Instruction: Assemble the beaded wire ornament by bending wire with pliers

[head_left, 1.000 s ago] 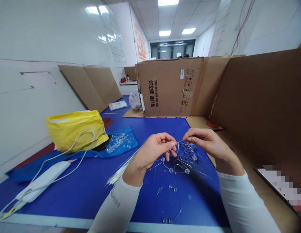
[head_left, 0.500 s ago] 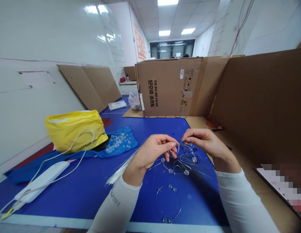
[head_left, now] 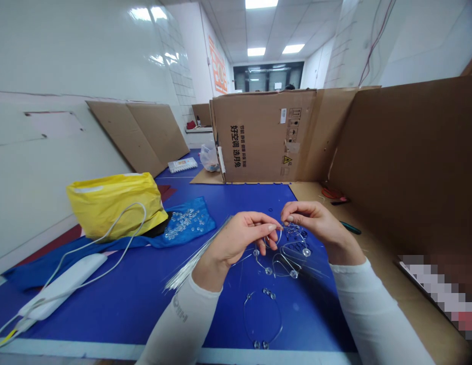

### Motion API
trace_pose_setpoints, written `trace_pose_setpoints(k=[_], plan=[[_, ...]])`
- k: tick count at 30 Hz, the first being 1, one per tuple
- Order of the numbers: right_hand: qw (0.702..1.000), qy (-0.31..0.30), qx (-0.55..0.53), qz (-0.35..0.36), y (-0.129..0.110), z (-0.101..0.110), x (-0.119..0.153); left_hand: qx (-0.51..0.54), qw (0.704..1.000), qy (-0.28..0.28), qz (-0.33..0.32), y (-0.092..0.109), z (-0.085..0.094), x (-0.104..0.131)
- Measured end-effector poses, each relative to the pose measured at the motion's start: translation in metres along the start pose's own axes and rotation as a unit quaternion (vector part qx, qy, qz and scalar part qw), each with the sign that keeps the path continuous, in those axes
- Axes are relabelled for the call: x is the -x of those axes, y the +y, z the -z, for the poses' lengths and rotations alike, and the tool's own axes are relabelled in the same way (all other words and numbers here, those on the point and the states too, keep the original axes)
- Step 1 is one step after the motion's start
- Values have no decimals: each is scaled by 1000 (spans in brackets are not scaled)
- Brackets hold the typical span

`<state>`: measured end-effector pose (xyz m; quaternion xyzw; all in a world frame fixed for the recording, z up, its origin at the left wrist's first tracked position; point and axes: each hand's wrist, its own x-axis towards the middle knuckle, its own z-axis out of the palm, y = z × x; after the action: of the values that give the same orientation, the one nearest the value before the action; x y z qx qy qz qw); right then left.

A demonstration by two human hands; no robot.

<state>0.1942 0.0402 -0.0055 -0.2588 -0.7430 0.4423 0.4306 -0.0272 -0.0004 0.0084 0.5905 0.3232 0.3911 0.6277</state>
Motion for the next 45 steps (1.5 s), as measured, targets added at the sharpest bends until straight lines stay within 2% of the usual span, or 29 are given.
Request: trace_pose_setpoints(k=[27,45], plan=[[999,-45,1,24,5,-3,-1,4,1000,13,-22,0,-1,-1],[990,14,109,90,4,-3,-3,-2,1000,20,24,1,3,-2]])
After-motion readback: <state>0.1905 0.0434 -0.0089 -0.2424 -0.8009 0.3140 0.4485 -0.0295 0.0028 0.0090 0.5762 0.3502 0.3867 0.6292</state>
